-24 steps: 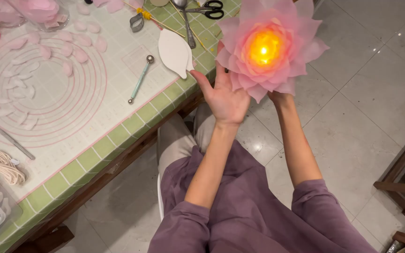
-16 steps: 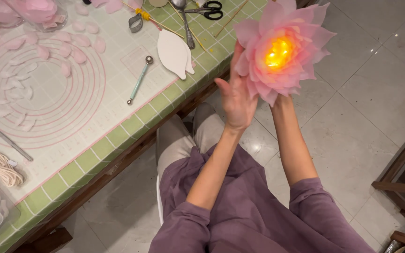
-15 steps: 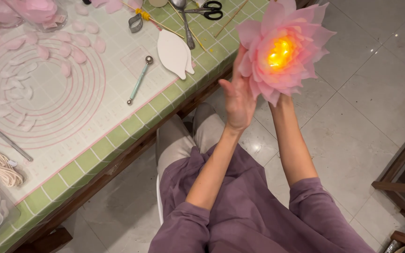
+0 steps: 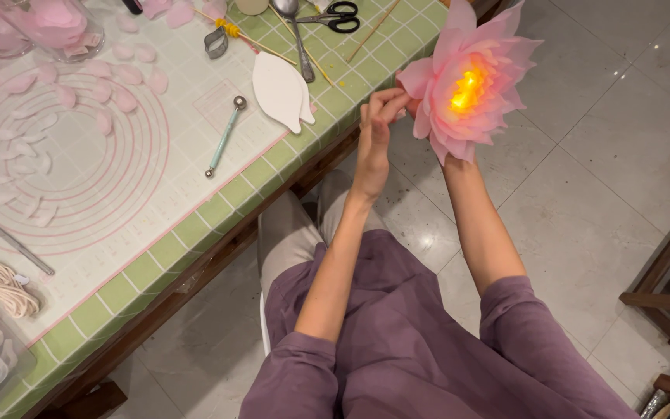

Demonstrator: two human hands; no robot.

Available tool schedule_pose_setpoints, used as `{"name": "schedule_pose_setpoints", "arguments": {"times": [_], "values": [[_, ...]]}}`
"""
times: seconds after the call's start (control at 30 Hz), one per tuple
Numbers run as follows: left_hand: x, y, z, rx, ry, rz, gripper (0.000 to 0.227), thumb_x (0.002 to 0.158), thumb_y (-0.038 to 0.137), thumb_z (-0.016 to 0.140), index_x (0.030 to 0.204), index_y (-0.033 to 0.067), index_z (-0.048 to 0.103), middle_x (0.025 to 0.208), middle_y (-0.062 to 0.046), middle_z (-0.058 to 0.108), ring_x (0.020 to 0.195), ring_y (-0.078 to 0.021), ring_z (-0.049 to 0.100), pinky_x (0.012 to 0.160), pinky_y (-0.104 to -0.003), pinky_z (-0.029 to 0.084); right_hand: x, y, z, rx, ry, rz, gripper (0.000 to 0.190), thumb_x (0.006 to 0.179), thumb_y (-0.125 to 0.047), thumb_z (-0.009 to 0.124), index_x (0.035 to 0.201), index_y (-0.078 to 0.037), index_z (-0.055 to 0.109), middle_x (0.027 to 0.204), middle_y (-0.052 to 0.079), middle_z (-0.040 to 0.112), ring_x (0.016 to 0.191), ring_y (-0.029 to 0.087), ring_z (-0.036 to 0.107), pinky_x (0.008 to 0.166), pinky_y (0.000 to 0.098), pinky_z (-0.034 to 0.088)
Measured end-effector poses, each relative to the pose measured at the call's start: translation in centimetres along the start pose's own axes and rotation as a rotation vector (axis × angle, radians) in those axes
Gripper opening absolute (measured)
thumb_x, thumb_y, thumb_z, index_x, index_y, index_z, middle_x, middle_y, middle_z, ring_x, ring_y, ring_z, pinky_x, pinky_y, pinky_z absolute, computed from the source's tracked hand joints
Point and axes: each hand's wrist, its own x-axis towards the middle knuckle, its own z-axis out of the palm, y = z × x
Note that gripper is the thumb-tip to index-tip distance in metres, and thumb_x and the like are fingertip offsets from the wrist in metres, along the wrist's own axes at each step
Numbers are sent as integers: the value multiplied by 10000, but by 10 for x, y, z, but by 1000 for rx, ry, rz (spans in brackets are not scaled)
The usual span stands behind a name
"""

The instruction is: Assembling a decorative lotus-shaped candle with an internal light source.

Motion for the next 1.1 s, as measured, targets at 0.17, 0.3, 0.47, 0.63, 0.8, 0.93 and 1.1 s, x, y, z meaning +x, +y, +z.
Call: {"name": "schedule_pose_setpoints", "arguments": {"times": [0.17,0.3,0.47,0.63,0.8,0.93,1.1], "values": [[0,-13,-5,-180,65,-115,831,1106,669,212,1427,7,598,1253,-38,614,1084,-170,516,1006,-320,406,-2,37,-44,-449,119,-41,341,1121,-192,659,1392,-28,532,1265,129,584,1119,225,589,918,343,539],[1,-25,-8,-214,81,-225,707,1112,591,306,1422,30,607,1130,-7,657,1030,-134,570,911,-287,446,2,33,-49,33,12,-56,442,1060,-206,639,1455,-80,486,1439,85,563,1306,216,586,1115,351,546],[-1,-44,-14,-154,129,-268,600,1110,522,384,1416,61,617,1125,-9,671,1000,-109,584,865,-259,469,10,13,-41,216,44,-16,397,1076,-234,565,1431,-69,496,1401,100,585,1282,243,604,1094,375,562],[-5,8,2,107,239,-116,413,1079,389,529,1328,81,647,1226,-13,667,1142,-135,653,930,-272,483,15,-8,-31,452,84,41,373,1098,-271,470,1399,-55,509,1353,119,614,1251,279,626,1066,405,582],[-7,42,23,740,-5,276,279,1047,284,552,1253,101,597,1353,-24,675,1467,-209,461,1273,-560,72,0,-17,-16,329,77,2,392,1120,-274,470,1448,-60,481,1399,100,588,1285,253,597,1104,382,549],[1,49,29,777,-101,287,409,1007,320,553,1308,48,599,1140,0,679,1498,-218,384,1228,-672,-87,-12,-20,-8,258,69,-24,405,1134,-276,470,1478,-64,464,1426,89,572,1306,239,579,1127,368,529],[5,36,29,914,-64,395,459,1029,431,550,1276,48,604,1518,-211,564,1551,-158,291,1251,-662,-162,-14,-14,7,122,28,-75,433,1161,-279,470,1538,-70,429,1481,67,540,1346,209,543,1173,341,489]]}}
